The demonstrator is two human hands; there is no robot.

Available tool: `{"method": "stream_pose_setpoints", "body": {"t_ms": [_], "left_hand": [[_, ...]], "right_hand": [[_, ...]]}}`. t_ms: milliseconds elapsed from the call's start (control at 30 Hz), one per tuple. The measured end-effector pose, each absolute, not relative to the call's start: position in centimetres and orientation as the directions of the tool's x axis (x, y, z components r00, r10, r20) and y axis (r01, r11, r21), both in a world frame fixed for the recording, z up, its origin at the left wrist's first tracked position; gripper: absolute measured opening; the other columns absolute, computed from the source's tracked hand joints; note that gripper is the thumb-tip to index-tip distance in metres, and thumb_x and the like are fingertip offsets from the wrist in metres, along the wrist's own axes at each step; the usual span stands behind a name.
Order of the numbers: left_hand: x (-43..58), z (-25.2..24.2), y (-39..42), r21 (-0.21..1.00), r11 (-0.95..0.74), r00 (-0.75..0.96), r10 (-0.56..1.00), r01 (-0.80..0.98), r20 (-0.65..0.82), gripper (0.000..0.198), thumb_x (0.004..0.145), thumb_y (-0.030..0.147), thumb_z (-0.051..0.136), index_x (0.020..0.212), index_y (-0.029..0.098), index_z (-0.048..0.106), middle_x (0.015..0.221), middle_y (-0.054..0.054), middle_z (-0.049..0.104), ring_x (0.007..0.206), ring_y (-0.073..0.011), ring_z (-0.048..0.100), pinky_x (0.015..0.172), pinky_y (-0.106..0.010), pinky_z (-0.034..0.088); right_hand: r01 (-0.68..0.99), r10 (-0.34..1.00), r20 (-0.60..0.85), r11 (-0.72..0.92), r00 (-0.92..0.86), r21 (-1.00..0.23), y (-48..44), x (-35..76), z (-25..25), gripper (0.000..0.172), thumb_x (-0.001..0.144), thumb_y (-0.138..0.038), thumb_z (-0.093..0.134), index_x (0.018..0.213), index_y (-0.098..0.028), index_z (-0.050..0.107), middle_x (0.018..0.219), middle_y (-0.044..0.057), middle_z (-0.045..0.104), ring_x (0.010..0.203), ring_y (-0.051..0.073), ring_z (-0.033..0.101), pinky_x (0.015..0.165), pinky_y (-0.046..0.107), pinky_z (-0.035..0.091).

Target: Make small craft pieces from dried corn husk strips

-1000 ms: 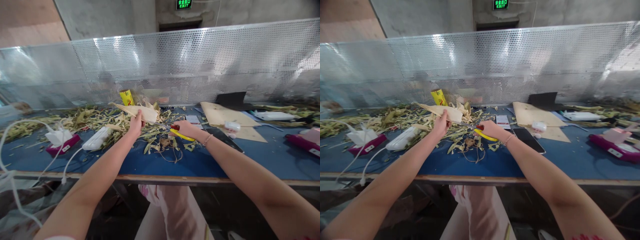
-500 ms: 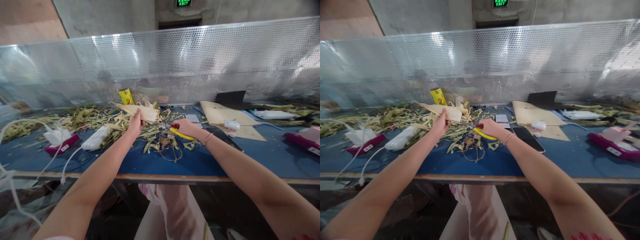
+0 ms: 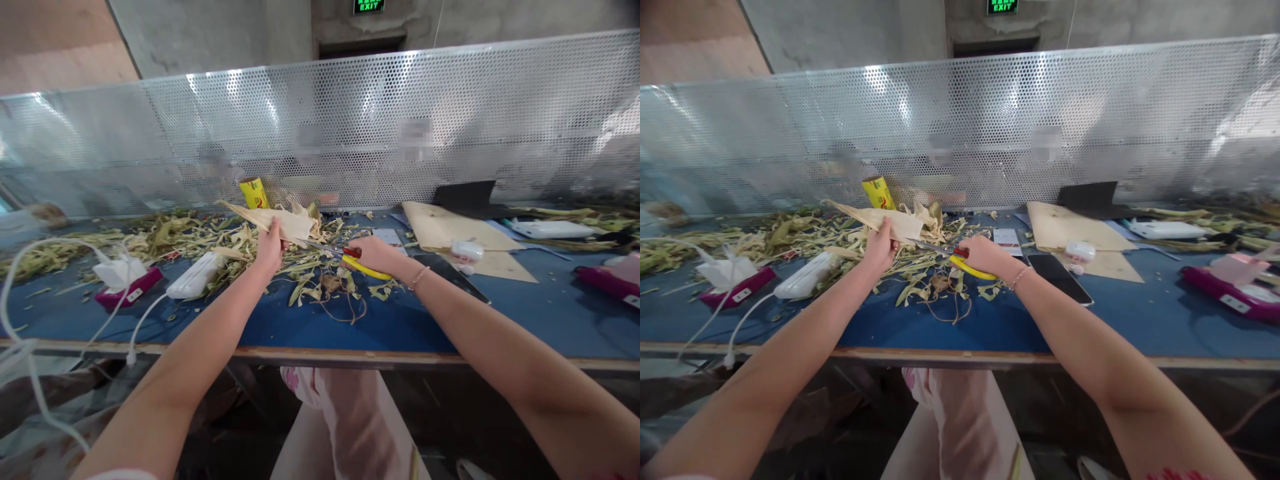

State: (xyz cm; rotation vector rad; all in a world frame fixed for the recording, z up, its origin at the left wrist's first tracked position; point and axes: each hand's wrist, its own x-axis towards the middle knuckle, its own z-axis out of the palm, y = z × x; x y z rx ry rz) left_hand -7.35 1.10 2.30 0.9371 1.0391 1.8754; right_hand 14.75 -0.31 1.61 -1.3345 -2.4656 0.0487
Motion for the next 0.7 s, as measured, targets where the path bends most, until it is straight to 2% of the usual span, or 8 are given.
{"method": "stream_pose_setpoints", "body": {"t_ms": [200,367,500,700], "left_hand": [[-8.1,2.2,1.6,0.887,-0.409,-0.496,0.828,-0.214,0.262,0.029,0.074,0.040,0.056,0.062,0.018,0.042,0.042,0.007,0.039,0.030,-0.0036,0.032,0.031,-0.016,0.022],[-8.4,2.1,2.0,0.876,-0.447,-0.516,0.801,-0.181,0.303,0.029,0.074,0.041,0.056,0.063,0.018,0.043,0.042,0.007,0.039,0.029,-0.0040,0.033,0.031,-0.017,0.024],[-8.3,2.1,2.0,0.860,-0.471,-0.489,0.808,-0.199,0.329,0.031,0.072,0.043,0.057,0.065,0.017,0.043,0.042,0.008,0.038,0.030,-0.0035,0.033,0.031,-0.017,0.023],[-8.0,1.9,2.0,0.838,-0.501,-0.405,0.827,-0.218,0.389,0.036,0.069,0.048,0.059,0.066,0.016,0.042,0.044,0.008,0.037,0.031,-0.0030,0.032,0.030,-0.017,0.023]], "right_hand": [[0.812,0.832,0.226,0.549,-0.507,-0.197,0.3,15.4,0.7,0.043,0.071,-0.061,0.046,0.076,-0.018,0.046,0.072,0.006,0.058,0.058,0.015,0.049,0.053,0.025,0.031],[0.757,0.815,0.127,0.573,-0.565,-0.313,0.1,15.8,0.8,0.044,0.076,-0.061,0.038,0.085,-0.018,0.042,0.085,0.008,0.058,0.071,0.018,0.053,0.061,0.026,0.036],[0.737,0.801,0.083,0.582,-0.593,-0.345,0.0,15.7,1.2,0.045,0.078,-0.062,0.034,0.084,-0.018,0.041,0.083,0.006,0.055,0.070,0.016,0.050,0.062,0.026,0.036],[0.723,0.787,0.099,0.602,-0.609,-0.340,-0.3,15.4,1.7,0.045,0.078,-0.062,0.034,0.078,-0.018,0.042,0.075,0.003,0.050,0.065,0.013,0.045,0.059,0.025,0.034]]}}
